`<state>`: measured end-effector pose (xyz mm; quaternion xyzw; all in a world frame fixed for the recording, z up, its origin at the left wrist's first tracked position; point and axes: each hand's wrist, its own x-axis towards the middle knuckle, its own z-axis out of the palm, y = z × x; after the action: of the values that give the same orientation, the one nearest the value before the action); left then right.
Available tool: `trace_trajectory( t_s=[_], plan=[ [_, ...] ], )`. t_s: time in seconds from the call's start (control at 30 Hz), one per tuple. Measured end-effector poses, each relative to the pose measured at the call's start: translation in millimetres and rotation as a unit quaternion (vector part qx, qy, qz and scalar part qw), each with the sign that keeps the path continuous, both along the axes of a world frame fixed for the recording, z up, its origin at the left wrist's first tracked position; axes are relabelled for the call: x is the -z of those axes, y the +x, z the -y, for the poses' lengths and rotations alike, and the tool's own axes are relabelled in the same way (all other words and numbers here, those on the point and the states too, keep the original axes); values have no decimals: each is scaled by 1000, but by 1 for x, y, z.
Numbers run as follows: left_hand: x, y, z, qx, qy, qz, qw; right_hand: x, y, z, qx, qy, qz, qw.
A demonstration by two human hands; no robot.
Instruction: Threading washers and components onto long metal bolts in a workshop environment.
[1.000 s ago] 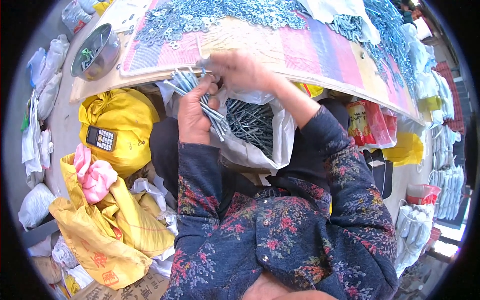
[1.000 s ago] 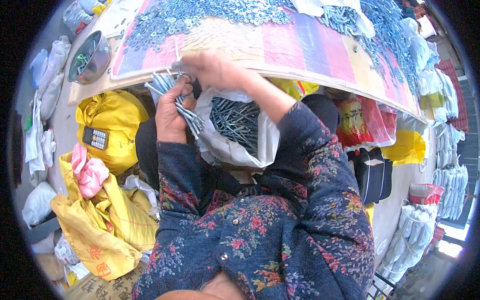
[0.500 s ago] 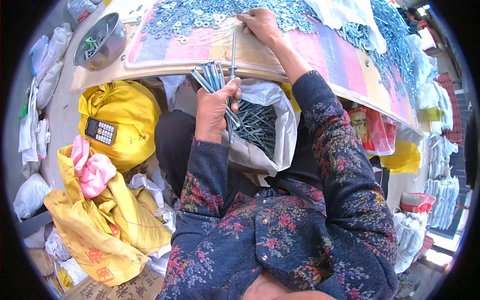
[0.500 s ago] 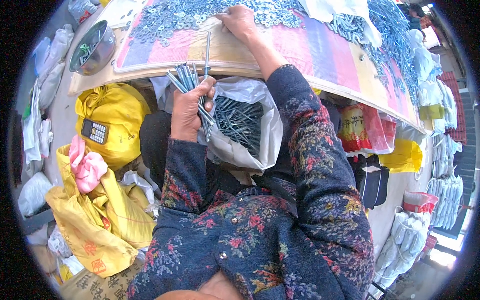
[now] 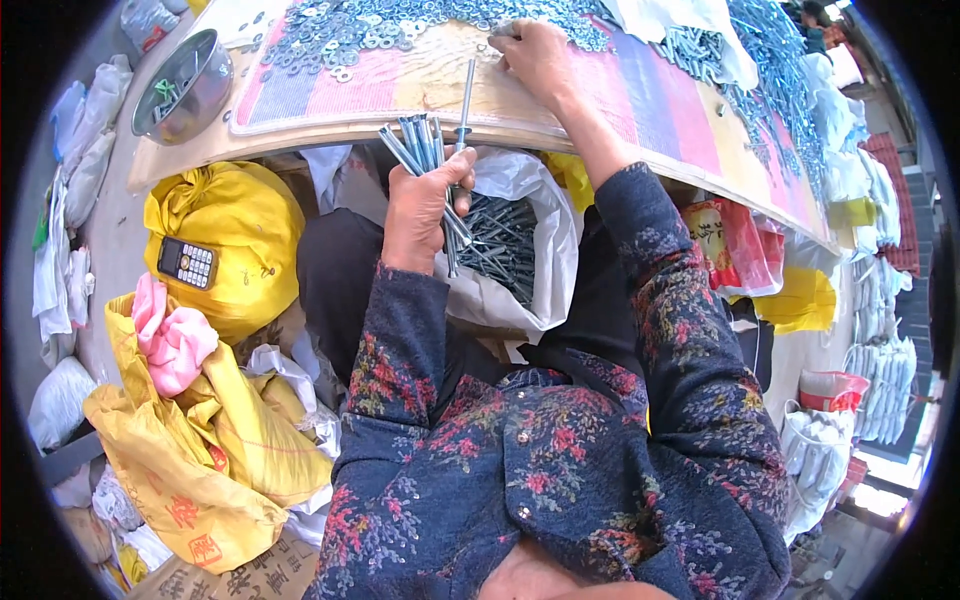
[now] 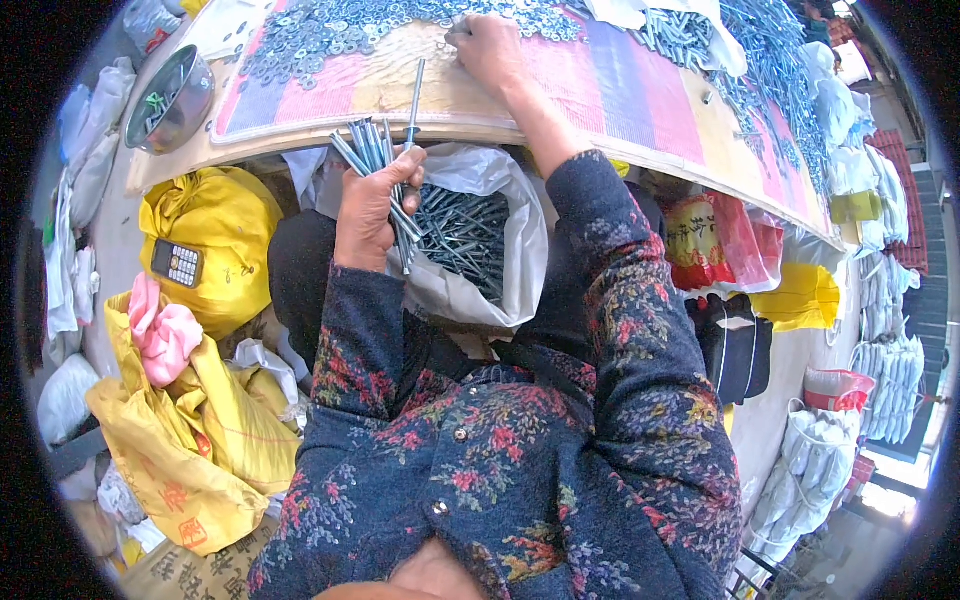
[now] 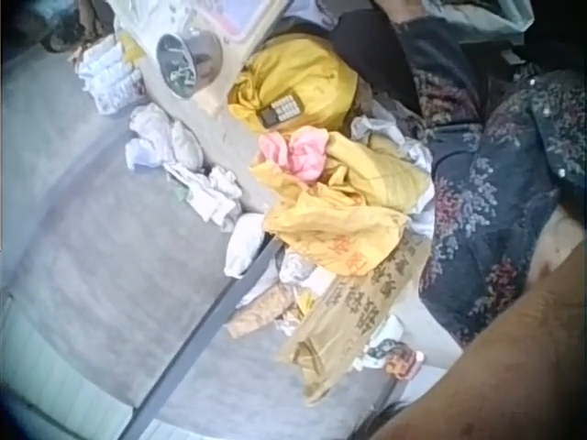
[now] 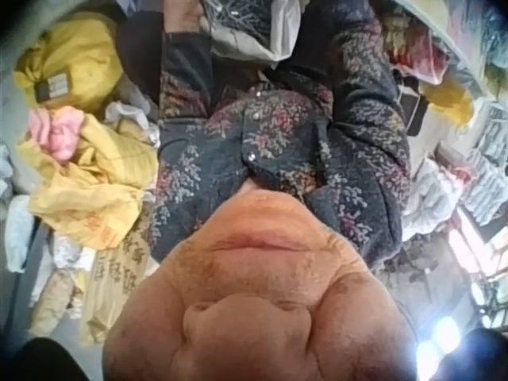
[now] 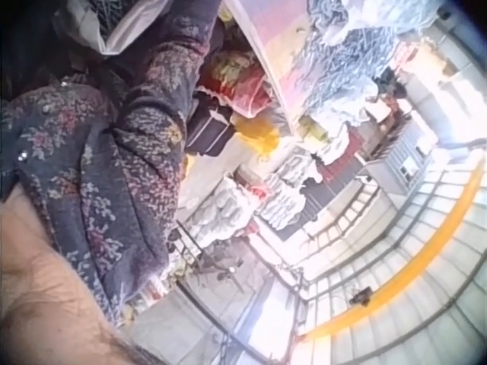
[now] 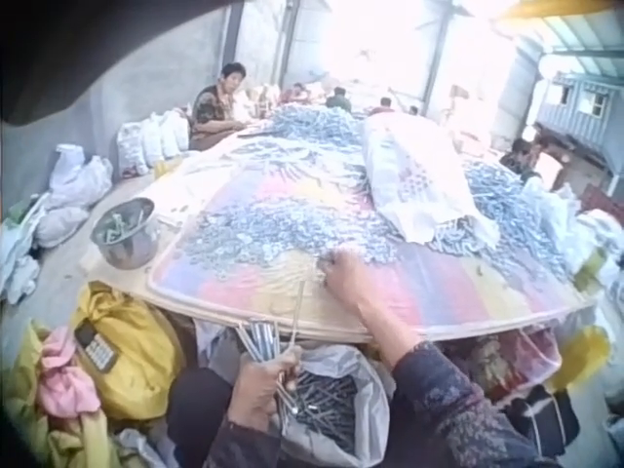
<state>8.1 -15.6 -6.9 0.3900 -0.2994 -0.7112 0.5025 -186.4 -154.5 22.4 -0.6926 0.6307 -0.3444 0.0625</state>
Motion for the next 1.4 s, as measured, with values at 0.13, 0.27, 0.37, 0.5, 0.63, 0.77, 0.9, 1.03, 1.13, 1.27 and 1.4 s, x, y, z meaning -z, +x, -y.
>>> trace_trajectory(
  t_s=[0.13,0.27,0.37,0.5,0.63,0.77,0.9,1.03,1.13,1.27,1.4],
  plan=[
    [-4,-3,-2,19,6,-6,1000,-9,0,-25,-31,31,72,996],
    [-4,-8,-2,44,-2,1,999,-13,1,-62,-119,94,261,953],
    [-2,-15,-3,58,1,-16,998,-13,-3,-76,-125,100,360,919],
    [1,-19,-5,109,24,-41,993,-13,-9,-89,-123,-77,236,961],
    [13,-13,-10,68,54,-50,995,-29,2,-106,-93,-202,51,974],
    [2,-24,-10,63,14,-56,996,-41,-23,-110,-106,-297,-68,946],
    [2,-28,-7,70,14,-49,996,-6,-112,-46,135,-266,-33,954],
    [7,-36,-5,61,16,-37,997,31,-171,8,181,-229,-146,945],
    [3,-37,-7,45,12,-7,999,32,-174,12,188,-169,-185,950],
    [2,-35,-8,51,18,9,999,6,-131,-25,68,-14,42,997],
    [3,-34,-12,72,12,-6,997,-19,-62,-81,-28,9,200,979]
  ],
)
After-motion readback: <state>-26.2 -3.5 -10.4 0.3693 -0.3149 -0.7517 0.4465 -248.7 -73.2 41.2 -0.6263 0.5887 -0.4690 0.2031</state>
